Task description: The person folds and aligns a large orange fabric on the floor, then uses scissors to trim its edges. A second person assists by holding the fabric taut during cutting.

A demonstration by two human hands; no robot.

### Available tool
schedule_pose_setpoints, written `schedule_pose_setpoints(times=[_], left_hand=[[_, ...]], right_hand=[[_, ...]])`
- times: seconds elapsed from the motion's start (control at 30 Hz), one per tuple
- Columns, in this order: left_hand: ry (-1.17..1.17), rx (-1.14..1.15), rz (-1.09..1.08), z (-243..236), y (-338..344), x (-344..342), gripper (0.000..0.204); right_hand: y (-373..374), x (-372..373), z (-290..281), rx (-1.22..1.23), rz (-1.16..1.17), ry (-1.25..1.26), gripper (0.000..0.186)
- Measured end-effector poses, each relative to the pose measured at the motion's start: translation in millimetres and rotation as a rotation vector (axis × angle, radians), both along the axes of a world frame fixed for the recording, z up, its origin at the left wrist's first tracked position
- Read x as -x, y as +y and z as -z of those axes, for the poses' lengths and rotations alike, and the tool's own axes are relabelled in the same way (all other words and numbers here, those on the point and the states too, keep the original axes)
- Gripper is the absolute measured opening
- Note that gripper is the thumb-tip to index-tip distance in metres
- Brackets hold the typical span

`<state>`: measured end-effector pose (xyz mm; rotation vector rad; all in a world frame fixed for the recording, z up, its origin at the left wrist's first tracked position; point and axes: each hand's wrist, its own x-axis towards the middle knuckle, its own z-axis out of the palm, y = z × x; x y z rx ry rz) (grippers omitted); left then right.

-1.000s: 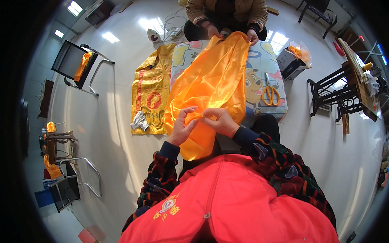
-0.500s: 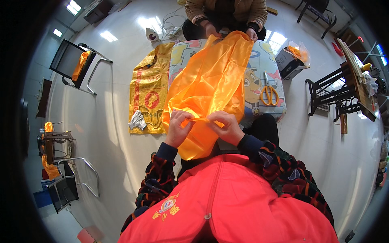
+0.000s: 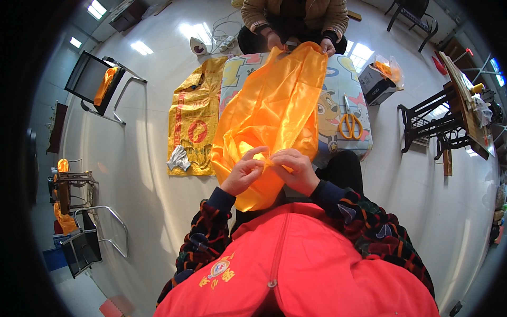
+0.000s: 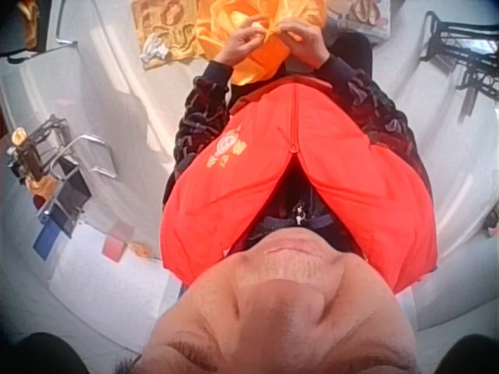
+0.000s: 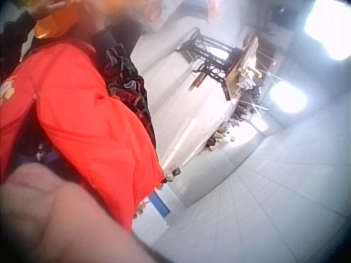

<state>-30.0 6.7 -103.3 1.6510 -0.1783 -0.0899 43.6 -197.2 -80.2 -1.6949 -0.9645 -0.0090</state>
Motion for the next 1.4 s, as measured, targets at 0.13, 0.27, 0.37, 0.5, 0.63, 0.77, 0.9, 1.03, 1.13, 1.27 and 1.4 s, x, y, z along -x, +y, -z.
schedule_pose_setpoints(times=[0.13, 0.27, 0.37, 0.5, 0.63, 0.77, 0.9, 1.03, 1.13, 1.27, 1.4], left_hand=[[0.025, 0.011, 0.115, -1, -7, 0, 0.023], [-0.056, -0.013, 0.097, 6, -25, -4, 0.029], [-0.098, -0.031, 0.039, 14, -33, -7, 0.03], [-0.02, 0.081, -0.093, 23, -39, -10, 0.025], [0.366, 0.199, -0.183, 21, -36, -5, 0.014], [0.291, 0.321, -0.261, 21, -38, -8, 0.013], [0.166, 0.331, -0.296, 23, -26, -7, 0.016], [0.163, 0.323, -0.225, 20, -2, 3, 0.023], [0.171, 0.237, -0.203, 16, 8, 8, 0.027], [0.13, 0.02, -0.187, 13, 14, 7, 0.03], [0.097, -0.062, -0.199, 11, 19, 5, 0.028]], right_hand=[[-2, 0, -4, -0.003, 0.001, -0.004, 0.014], [-5, 0, -8, -0.008, -0.015, -0.005, 0.013], [-6, -1, -10, -0.017, -0.01, -0.045, 0.018], [-8, -2, -10, -0.02, 0.0, -0.028, 0.015], [-8, -2, -11, -0.013, -0.001, -0.033, 0.016], [-8, -2, -13, 0.0, 0.011, -0.023, 0.015], [-9, -2, -17, 0.023, 0.063, 0.033, 0.013], [-10, -3, -21, 0.03, 0.125, 0.133, 0.011], [-9, -4, -22, 0.047, 0.15, 0.226, 0.01], [-10, -5, -21, 0.065, 0.115, 0.472, 0.01], [-7, -9, -11, 0.021, 0.121, 0.496, 0.01]])
